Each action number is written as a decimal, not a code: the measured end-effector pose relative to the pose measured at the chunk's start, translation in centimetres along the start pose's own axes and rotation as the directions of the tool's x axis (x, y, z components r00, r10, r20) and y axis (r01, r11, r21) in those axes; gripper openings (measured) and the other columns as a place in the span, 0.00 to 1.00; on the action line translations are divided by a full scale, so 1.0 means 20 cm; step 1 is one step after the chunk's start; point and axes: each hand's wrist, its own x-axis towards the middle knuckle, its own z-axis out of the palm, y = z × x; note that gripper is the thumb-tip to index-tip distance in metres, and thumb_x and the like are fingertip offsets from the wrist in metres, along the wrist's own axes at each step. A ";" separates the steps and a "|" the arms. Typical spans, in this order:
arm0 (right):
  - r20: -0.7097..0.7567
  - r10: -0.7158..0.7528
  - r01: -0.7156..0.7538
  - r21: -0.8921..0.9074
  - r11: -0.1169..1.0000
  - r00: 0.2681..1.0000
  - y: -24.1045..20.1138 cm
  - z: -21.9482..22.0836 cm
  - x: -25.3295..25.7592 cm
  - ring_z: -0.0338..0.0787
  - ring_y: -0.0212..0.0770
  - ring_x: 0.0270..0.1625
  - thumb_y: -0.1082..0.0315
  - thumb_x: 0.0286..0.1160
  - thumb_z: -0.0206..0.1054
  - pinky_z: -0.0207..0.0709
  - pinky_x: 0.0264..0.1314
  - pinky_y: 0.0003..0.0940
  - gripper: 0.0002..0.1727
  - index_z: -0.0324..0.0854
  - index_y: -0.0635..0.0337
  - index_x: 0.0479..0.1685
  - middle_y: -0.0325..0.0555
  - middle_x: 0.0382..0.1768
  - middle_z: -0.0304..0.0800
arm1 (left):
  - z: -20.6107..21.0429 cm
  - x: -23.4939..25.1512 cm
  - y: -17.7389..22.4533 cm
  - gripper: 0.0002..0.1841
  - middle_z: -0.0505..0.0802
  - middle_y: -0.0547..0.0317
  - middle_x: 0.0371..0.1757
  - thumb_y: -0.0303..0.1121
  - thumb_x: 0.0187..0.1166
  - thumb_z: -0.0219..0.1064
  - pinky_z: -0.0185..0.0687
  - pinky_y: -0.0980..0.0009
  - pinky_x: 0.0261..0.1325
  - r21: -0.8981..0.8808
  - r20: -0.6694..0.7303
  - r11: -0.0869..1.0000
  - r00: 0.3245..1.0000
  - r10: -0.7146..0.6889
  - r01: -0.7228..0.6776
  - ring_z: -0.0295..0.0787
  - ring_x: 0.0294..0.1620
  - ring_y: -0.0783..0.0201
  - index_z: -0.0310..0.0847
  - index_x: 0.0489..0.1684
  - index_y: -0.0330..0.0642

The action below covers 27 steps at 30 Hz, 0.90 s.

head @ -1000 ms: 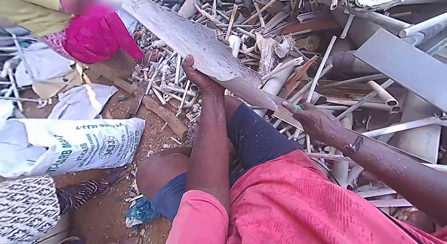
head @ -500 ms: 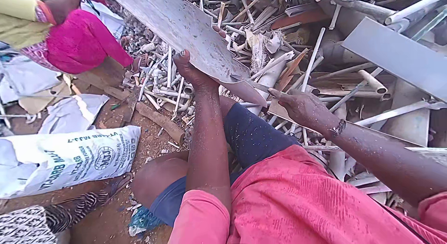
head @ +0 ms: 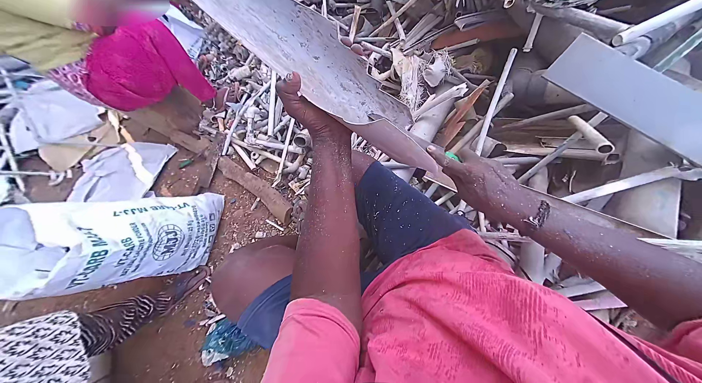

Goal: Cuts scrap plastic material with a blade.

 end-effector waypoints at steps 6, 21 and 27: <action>-0.075 0.000 0.000 -0.005 1.000 0.997 -0.04 -0.06 0.10 0.86 0.57 0.31 0.68 0.86 0.58 0.78 0.28 0.53 0.33 0.66 0.36 0.91 0.59 0.41 0.82 | 0.07 -0.02 -0.09 0.46 0.83 0.23 0.61 0.59 0.60 0.67 0.81 0.39 0.67 -0.032 0.058 0.998 0.997 -0.054 0.056 0.85 0.62 0.32 0.61 0.72 0.29; 0.002 -0.060 0.059 0.127 0.990 0.998 0.08 0.03 0.01 0.87 0.53 0.32 0.63 0.88 0.58 0.81 0.31 0.52 0.30 0.68 0.31 0.89 0.55 0.39 0.84 | 0.06 0.06 0.04 0.43 0.84 0.25 0.61 0.57 0.57 0.67 0.82 0.40 0.64 -0.020 0.081 1.000 0.997 -0.007 0.008 0.86 0.60 0.34 0.65 0.68 0.30; -0.080 -0.028 0.039 0.148 0.988 0.996 0.09 0.09 0.05 0.87 0.53 0.33 0.62 0.89 0.57 0.80 0.32 0.51 0.29 0.69 0.31 0.88 0.53 0.37 0.85 | 0.12 0.06 -0.01 0.44 0.85 0.23 0.59 0.54 0.55 0.73 0.82 0.38 0.66 0.007 0.153 0.999 0.987 -0.043 0.043 0.86 0.60 0.31 0.65 0.67 0.28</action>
